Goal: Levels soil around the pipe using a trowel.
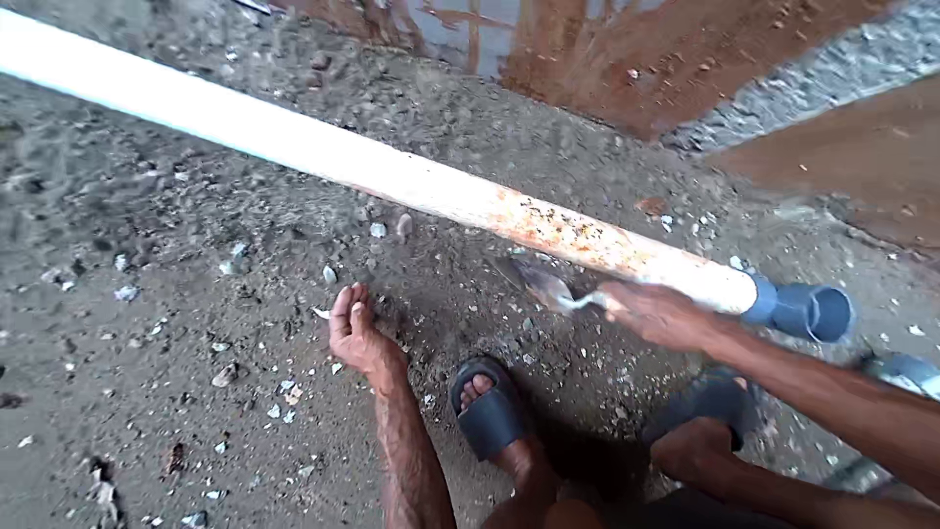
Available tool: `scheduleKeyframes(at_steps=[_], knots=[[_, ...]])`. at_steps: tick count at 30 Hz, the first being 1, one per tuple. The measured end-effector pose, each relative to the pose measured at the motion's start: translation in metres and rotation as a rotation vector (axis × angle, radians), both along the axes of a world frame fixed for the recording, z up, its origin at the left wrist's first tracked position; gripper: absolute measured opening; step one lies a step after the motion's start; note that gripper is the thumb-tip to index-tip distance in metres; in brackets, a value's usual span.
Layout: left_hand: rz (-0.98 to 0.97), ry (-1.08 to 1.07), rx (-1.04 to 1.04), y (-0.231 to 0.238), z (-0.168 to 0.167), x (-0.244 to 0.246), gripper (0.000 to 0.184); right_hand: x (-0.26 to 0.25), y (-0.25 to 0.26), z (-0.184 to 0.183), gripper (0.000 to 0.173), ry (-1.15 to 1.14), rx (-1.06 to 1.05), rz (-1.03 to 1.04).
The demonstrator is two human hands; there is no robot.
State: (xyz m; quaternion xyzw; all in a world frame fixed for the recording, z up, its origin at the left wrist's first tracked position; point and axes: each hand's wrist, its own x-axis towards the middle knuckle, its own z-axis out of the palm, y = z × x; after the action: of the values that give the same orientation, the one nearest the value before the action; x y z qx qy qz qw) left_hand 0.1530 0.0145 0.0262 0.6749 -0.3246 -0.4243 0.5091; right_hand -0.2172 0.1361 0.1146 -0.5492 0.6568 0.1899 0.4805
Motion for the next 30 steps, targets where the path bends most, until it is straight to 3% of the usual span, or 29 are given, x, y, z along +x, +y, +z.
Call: scheduleKeyframes(at_steps=[4, 7, 9, 12, 15, 19, 24, 27, 30], knots=[[0.014, -0.010, -0.037, 0.003, -0.001, 0.008, 0.034, -0.002, 0.011, 0.001, 0.053, 0.031, -0.081, 0.070], [0.075, -0.010, -0.043, 0.004, -0.002, 0.020, 0.033, 0.002, 0.015, -0.003, 0.050, 0.048, -0.270, 0.093], [0.102, -0.006, -0.044, 0.010, -0.007, 0.026, 0.032, 0.020, 0.005, -0.007, 0.051, 0.081, -0.261, 0.114], [0.156, 0.013, -0.017, 0.014, -0.011, 0.034, 0.032, 0.076, -0.038, -0.025, 0.055, 0.109, -0.166, 0.112], [0.192, 0.019, 0.008, 0.019, -0.014, 0.042, 0.031, 0.148, -0.105, -0.037, 0.054, 0.019, -0.220, 0.128], [0.206, -0.083, 0.015, 0.031, -0.011, 0.073, 0.033, 0.219, -0.169, -0.015, 0.054, -0.045, -0.267, 0.211], [0.342, -0.109, 0.028, 0.044, -0.022, 0.103, 0.036, 0.262, -0.186, -0.005, 0.053, -0.195, -0.070, 0.474], [0.377, -0.060, 0.020, 0.034, -0.024, 0.091, 0.036, 0.290, -0.229, -0.025, 0.048, -0.111, -0.151, 0.529], [0.356, -0.051, -0.015, 0.027, -0.024, 0.082, 0.035, 0.297, -0.281, -0.050, 0.038, -0.089, -0.253, 0.430]])
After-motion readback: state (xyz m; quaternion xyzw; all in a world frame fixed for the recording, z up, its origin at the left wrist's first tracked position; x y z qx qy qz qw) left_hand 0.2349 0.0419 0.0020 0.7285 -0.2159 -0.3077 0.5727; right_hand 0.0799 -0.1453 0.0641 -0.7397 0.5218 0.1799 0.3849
